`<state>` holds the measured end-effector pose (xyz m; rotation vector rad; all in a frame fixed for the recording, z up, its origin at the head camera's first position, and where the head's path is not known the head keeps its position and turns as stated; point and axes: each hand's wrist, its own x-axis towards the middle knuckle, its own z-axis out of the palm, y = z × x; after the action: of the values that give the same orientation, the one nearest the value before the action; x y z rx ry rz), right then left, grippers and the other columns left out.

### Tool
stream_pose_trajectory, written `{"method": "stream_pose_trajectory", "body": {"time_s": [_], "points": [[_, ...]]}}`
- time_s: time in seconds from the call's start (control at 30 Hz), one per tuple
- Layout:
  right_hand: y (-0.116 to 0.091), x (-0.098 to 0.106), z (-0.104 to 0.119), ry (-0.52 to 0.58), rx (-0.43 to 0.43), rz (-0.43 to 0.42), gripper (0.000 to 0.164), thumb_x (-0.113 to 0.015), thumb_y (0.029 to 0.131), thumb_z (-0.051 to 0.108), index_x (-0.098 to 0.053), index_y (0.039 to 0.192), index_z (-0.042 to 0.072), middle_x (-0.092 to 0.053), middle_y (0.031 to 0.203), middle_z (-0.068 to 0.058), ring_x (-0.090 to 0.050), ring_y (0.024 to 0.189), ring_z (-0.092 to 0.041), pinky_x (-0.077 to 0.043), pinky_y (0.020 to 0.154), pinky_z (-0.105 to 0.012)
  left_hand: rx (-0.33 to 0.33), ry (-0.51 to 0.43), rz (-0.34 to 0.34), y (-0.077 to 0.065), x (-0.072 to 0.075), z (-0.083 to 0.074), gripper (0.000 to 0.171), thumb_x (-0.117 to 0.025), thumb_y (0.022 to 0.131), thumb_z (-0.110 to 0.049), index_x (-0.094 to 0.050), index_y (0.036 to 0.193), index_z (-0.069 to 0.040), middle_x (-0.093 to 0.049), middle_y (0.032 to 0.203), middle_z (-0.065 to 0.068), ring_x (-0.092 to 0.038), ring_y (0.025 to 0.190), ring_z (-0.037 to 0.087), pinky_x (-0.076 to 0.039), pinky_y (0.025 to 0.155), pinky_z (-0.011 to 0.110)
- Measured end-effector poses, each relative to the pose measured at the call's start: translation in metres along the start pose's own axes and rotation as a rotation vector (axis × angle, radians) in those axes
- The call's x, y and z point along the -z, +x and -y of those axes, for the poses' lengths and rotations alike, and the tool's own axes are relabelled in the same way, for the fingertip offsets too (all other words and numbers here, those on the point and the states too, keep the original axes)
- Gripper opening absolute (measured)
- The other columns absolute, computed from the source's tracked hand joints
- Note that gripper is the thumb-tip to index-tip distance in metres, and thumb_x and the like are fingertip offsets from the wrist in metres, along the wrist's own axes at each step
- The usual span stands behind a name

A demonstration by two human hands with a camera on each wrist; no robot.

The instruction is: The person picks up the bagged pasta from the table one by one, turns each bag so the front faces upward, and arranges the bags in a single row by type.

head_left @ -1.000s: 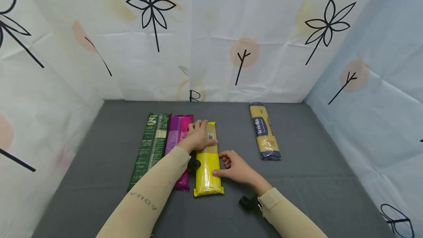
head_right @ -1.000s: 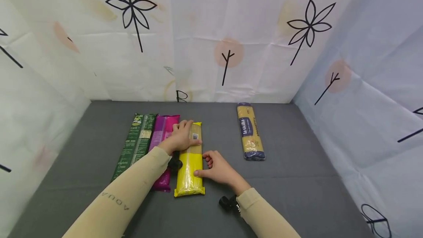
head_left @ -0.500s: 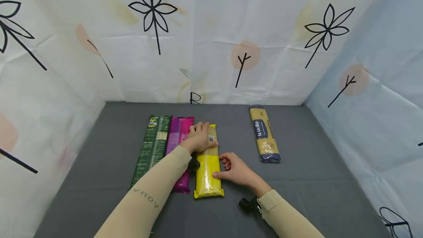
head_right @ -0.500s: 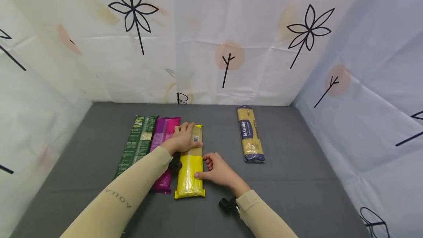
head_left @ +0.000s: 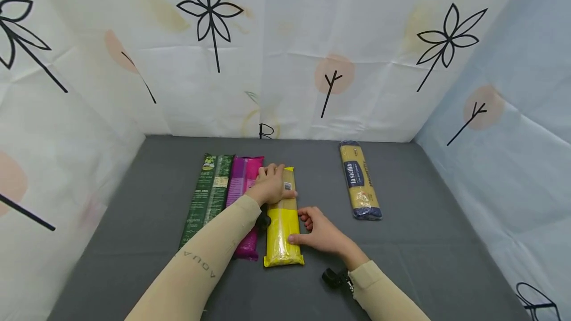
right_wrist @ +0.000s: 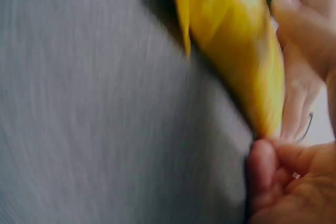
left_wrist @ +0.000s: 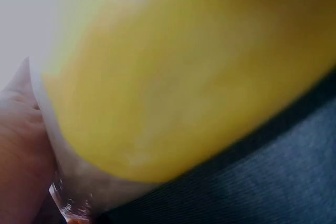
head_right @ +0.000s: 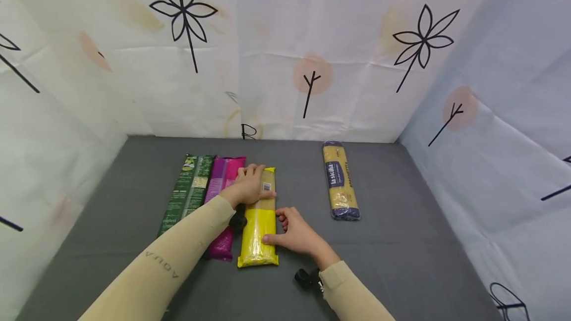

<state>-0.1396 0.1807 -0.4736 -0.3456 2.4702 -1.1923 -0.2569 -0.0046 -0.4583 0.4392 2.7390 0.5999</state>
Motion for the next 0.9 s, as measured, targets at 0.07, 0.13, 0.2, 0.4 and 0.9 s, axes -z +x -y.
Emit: {"method": "stream_pose_trajectory", "body": {"time_s": [0.07,0.13,0.2,0.4,0.9], "points": [[-0.004,-0.003,0.0,-0.037,0.001,0.008,0.085,-0.075,0.079,0.054,-0.04,0.14,0.007,-0.043,0.119,-0.007,-0.041,0.103,-0.021,-0.04,0.088,-0.04,-0.019,0.009,-0.005,0.001,0.0,-0.002,0.098,-0.067,0.082,-0.061,-0.02,0.154,-0.014,-0.02,0.153,0.018,-0.023,0.128,0.041,-0.034,0.103,0.052],[-0.005,-0.007,0.002,-0.078,0.002,0.013,0.094,-0.073,0.077,0.059,-0.034,0.145,0.006,-0.04,0.124,-0.008,-0.038,0.109,-0.022,-0.04,0.091,-0.042,-0.028,0.015,-0.017,0.002,-0.001,-0.003,0.099,-0.067,0.081,-0.062,-0.022,0.153,-0.013,-0.022,0.152,0.019,-0.025,0.126,0.041,-0.035,0.102,0.051],[-0.006,-0.012,0.005,-0.107,0.004,0.009,0.101,-0.073,0.076,0.062,-0.029,0.147,0.005,-0.038,0.126,-0.01,-0.035,0.111,-0.024,-0.04,0.092,-0.044,-0.023,0.023,-0.026,0.004,-0.001,-0.002,0.1,-0.068,0.08,-0.063,-0.022,0.153,-0.013,-0.023,0.151,0.019,-0.027,0.124,0.04,-0.037,0.1,0.05],[-0.004,-0.02,0.012,-0.132,-0.003,0.002,0.104,-0.074,0.075,0.061,-0.027,0.148,0.005,-0.037,0.125,-0.011,-0.033,0.108,-0.026,-0.037,0.091,-0.044,-0.009,0.072,-0.037,0.011,-0.002,0.006,0.1,-0.065,0.079,-0.067,-0.028,0.15,-0.006,-0.033,0.145,0.02,-0.029,0.119,0.039,-0.04,0.096,0.047],[-0.005,-0.022,0.012,-0.115,0.048,-0.017,0.11,-0.079,0.069,0.061,-0.026,0.15,0.01,-0.041,0.135,-0.009,-0.039,0.113,-0.024,-0.032,0.093,-0.048,-0.171,-0.348,-0.297,0.017,0.022,0.017,0.019,-0.055,0.1,-0.027,-0.062,0.096,-0.011,-0.052,0.098,0.007,-0.053,0.083,0.022,-0.051,0.072,0.037]]}}
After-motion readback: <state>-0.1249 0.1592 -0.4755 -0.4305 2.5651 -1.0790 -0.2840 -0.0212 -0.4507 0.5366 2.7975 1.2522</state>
